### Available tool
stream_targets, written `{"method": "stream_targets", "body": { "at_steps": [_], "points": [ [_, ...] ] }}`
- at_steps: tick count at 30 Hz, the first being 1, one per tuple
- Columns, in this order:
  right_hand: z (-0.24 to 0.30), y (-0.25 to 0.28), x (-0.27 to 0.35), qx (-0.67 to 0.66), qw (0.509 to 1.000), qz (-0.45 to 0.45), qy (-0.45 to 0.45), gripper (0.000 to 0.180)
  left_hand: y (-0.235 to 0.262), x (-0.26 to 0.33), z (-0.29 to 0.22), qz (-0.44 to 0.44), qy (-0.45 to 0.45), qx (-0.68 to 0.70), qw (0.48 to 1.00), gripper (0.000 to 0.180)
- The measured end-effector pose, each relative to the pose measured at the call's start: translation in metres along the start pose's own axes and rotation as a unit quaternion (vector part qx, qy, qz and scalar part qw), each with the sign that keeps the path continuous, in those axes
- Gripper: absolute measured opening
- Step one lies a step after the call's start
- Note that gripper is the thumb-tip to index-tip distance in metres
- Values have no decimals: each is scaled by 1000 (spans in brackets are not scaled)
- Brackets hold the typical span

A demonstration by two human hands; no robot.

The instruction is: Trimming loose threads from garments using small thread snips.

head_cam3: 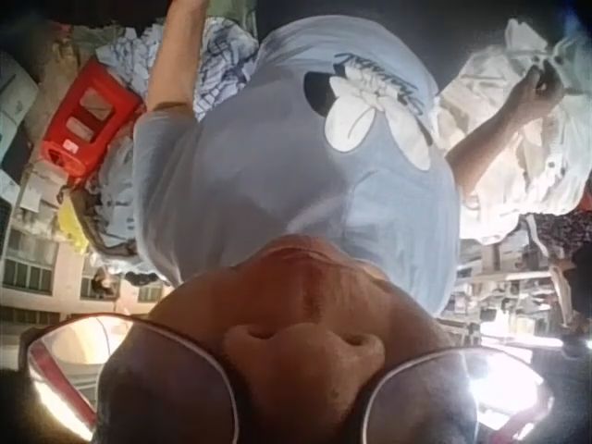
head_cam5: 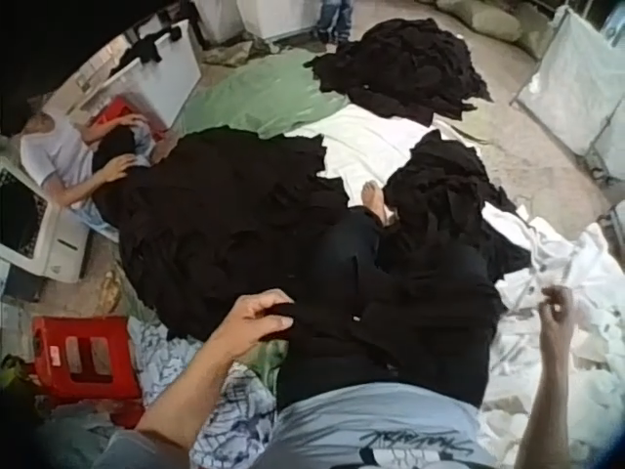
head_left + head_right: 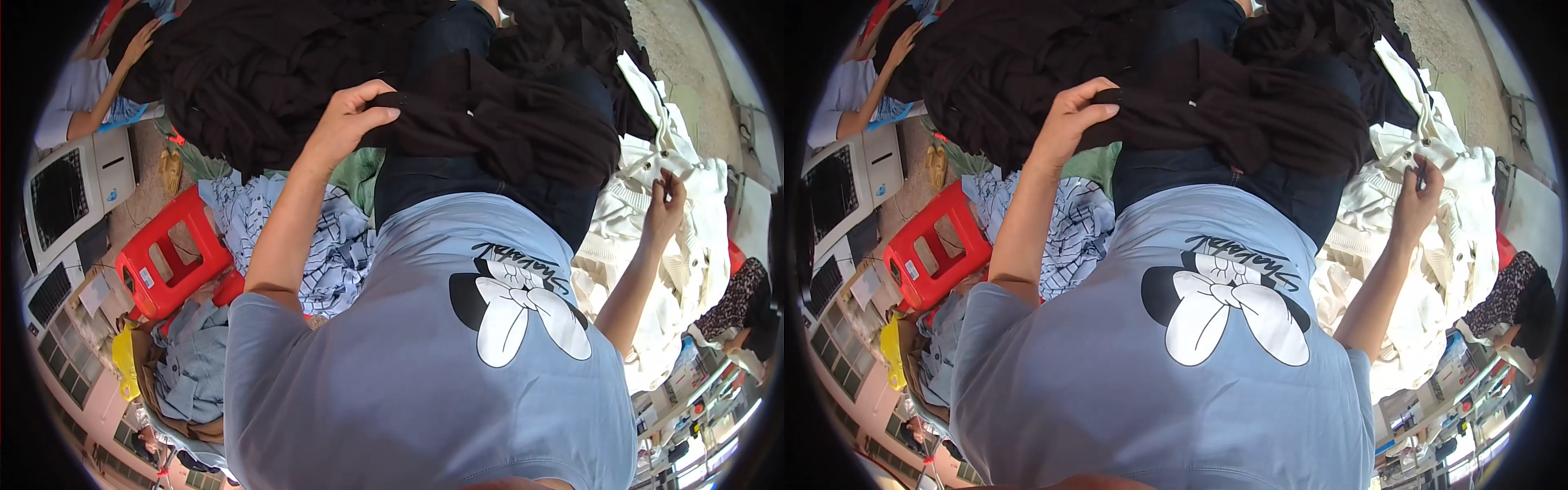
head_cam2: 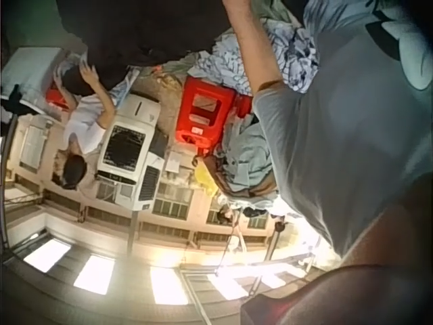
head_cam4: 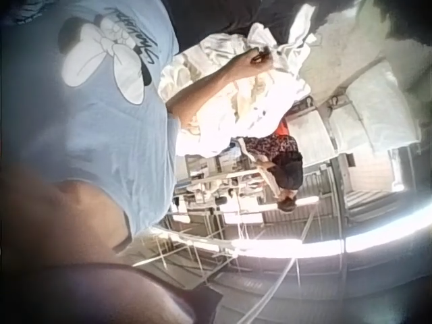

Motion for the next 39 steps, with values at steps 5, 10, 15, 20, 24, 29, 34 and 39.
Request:
{"method": "stream_targets", "body": {
  "at_steps": [5,10,15,20,24,29,34,39],
  "points": [
    [126,-76,61,-200,948,231,87,21,-13,2,-26,55,37,12,998,10],
    [227,-157,112,-196,886,339,248,27,-26,8,-38,68,47,47,995,22],
    [258,-210,137,-247,731,626,113,18,-36,8,-75,74,36,86,993,44],
    [216,-205,129,-157,655,738,46,17,-19,1,-57,94,11,11,995,60],
    [197,-201,128,-191,725,660,41,18,-32,-6,-43,117,10,28,993,58],
    [217,-207,133,-305,731,611,3,28,-57,-17,-51,142,-7,44,989,56],
    [196,-219,148,-165,678,717,-8,22,-45,-21,-50,125,-12,-1,992,56],
    [166,-200,124,-195,759,618,-65,20,-37,-17,-23,149,8,10,989,59]
  ]
}}
Point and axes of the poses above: each hand's wrist, its own x-axis away from the middle knuckle, its own y-axis out of the back of the hand, z = x × y, the point moved 8 cm from there along -x, towards the middle knuckle, and after that the axes turned 13 degrees about -y, right-handed, at the moved point
